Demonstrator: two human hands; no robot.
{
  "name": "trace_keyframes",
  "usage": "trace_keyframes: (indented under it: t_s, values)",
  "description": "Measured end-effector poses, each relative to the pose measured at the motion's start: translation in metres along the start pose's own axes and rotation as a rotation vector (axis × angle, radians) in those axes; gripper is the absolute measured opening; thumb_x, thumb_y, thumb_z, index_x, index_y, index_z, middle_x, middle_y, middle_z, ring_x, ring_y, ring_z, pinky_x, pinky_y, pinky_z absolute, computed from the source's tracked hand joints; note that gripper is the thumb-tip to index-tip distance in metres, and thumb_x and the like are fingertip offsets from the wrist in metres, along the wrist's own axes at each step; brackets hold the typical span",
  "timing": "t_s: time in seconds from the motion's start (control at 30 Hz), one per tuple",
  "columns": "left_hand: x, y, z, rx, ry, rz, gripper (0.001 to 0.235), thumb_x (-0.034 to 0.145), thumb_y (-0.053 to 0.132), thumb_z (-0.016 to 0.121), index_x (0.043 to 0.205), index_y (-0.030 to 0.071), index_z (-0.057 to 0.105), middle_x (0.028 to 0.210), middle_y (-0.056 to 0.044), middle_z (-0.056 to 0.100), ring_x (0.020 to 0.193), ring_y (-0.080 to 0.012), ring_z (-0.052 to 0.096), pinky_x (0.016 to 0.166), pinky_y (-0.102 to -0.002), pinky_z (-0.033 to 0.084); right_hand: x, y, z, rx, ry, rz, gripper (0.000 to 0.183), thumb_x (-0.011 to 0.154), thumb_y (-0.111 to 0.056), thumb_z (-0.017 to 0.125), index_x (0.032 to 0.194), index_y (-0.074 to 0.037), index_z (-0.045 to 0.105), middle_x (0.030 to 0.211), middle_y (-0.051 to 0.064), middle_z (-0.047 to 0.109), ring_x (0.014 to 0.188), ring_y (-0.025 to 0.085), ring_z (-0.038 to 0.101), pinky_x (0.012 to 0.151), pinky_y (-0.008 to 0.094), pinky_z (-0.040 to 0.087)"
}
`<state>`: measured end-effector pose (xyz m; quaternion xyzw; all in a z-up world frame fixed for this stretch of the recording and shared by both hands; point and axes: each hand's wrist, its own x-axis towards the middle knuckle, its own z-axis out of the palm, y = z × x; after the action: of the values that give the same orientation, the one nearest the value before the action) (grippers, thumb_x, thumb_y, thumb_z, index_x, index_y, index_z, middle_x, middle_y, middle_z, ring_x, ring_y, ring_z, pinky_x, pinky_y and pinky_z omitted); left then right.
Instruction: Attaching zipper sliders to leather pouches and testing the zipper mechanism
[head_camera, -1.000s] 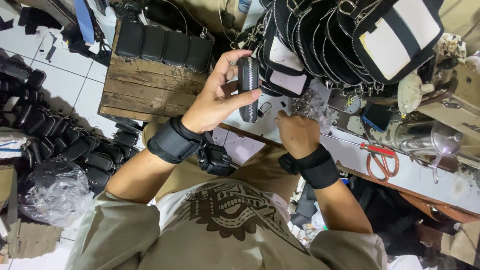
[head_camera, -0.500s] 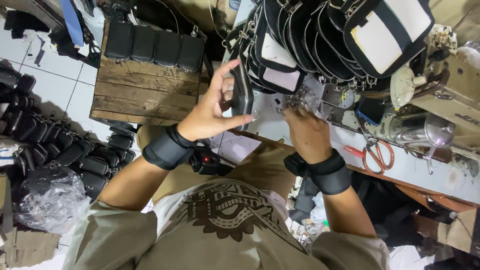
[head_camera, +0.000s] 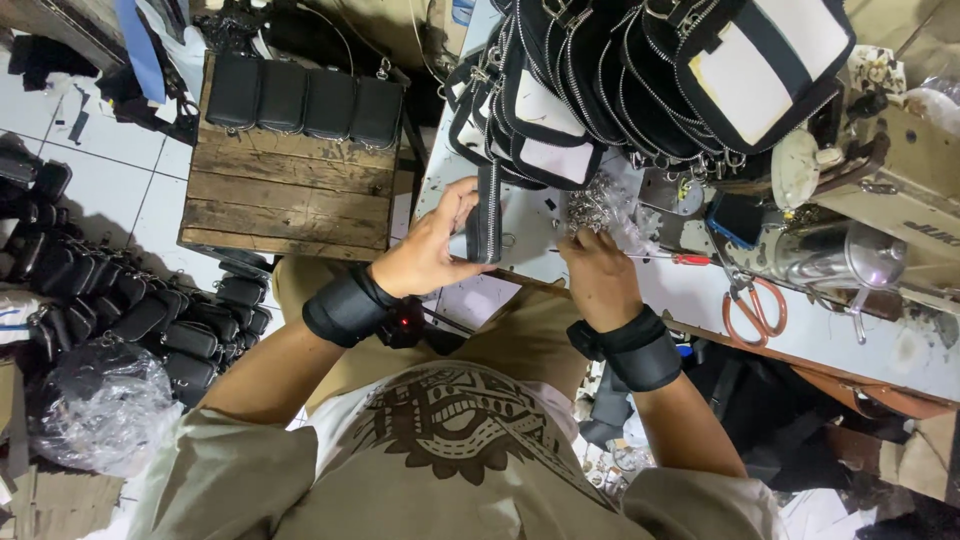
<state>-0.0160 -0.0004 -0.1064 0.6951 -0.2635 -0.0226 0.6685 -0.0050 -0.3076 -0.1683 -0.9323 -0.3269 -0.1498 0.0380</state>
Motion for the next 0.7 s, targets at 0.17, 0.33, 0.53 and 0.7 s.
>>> trace_keyframes:
  t_s: [0.17,0.33,0.53,0.7]
  values:
    - [-0.004,-0.002,-0.003,0.027,-0.052,-0.027,0.088,0.073,-0.006,0.085,0.143,-0.006,0.031,0.134,-0.032,0.056,0.133,-0.0474,0.051,0.115,-0.059,0.036,0.012,-0.023,-0.031,0.126,-0.005,0.038,0.008,0.102,-0.005,0.058,0.094,-0.004,0.060,0.092,0.013,0.051,0.088,0.038,0.056,0.068,0.041,0.050]
    - [-0.003,-0.001,0.000,-0.022,-0.077,-0.012,0.085,0.072,-0.009,0.083,0.141,-0.006,0.033,0.133,-0.031,0.055,0.134,-0.0474,0.049,0.117,-0.058,0.034,0.026,-0.038,-0.041,0.378,-0.050,0.034,0.026,0.107,-0.033,0.059,0.111,-0.008,0.067,0.100,0.008,0.062,0.081,0.027,0.068,0.066,0.033,0.056]
    - [-0.001,0.014,-0.003,-0.124,-0.128,-0.020,0.078,0.077,-0.007,0.080,0.140,0.002,0.035,0.132,-0.020,0.056,0.136,-0.0343,0.049,0.117,-0.053,0.034,0.062,-0.080,-0.081,0.707,0.059,0.044,0.026,0.102,-0.029,0.067,0.110,-0.005,0.067,0.087,0.005,0.066,0.073,0.028,0.069,0.056,0.033,0.057]
    - [0.012,0.025,0.003,-0.158,0.168,-0.157,0.020,0.095,0.014,0.075,0.111,0.008,0.066,0.083,-0.002,0.058,0.074,-0.0155,0.055,0.078,-0.029,0.049,0.054,-0.079,-0.067,0.643,0.058,0.032,0.021,0.104,-0.026,0.063,0.102,-0.005,0.066,0.081,0.007,0.061,0.075,0.033,0.069,0.059,0.037,0.057]
